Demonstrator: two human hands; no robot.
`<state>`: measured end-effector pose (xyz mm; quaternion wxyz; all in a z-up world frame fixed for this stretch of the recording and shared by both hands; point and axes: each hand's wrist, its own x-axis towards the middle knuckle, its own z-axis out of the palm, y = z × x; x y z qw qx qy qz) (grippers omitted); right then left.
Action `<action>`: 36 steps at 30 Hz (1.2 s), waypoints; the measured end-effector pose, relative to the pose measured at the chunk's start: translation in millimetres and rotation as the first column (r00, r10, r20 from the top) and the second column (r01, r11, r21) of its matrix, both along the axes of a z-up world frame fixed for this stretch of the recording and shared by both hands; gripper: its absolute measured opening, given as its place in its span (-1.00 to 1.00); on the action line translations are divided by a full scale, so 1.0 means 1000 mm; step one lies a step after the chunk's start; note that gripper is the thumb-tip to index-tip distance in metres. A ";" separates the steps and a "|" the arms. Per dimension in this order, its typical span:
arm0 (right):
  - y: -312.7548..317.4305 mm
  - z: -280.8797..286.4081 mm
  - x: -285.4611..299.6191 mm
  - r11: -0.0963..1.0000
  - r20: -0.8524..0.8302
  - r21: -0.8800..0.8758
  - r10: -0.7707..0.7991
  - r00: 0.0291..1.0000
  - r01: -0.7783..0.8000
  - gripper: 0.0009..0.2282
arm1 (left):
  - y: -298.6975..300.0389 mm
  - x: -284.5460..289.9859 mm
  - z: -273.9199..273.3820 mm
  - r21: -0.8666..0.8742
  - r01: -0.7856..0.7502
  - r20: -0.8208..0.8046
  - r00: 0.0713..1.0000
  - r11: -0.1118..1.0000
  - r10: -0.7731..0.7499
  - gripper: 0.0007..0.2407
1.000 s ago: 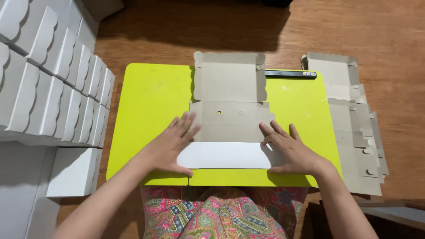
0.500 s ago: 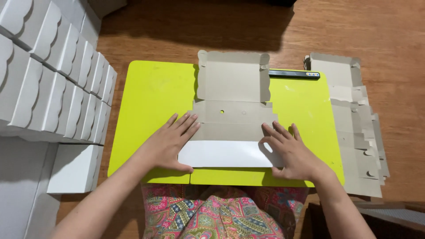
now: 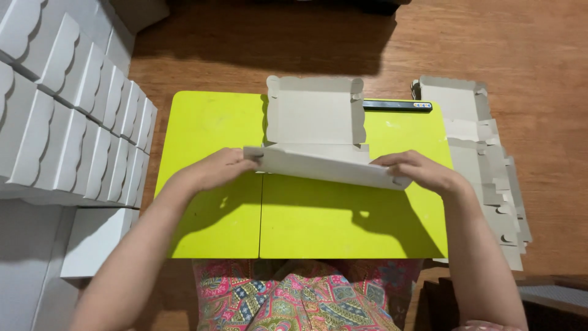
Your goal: Assembling a cardboard shipping box by folding flaps and inserting a product box.
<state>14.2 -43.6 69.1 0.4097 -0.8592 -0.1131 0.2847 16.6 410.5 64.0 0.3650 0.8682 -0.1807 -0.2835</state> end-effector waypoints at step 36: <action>-0.015 -0.058 -0.050 0.921 -0.044 0.127 -0.365 0.930 0.368 -0.67 | -0.048 -0.019 -0.011 -0.321 -0.579 -0.019 0.795 0.750 0.606 -0.46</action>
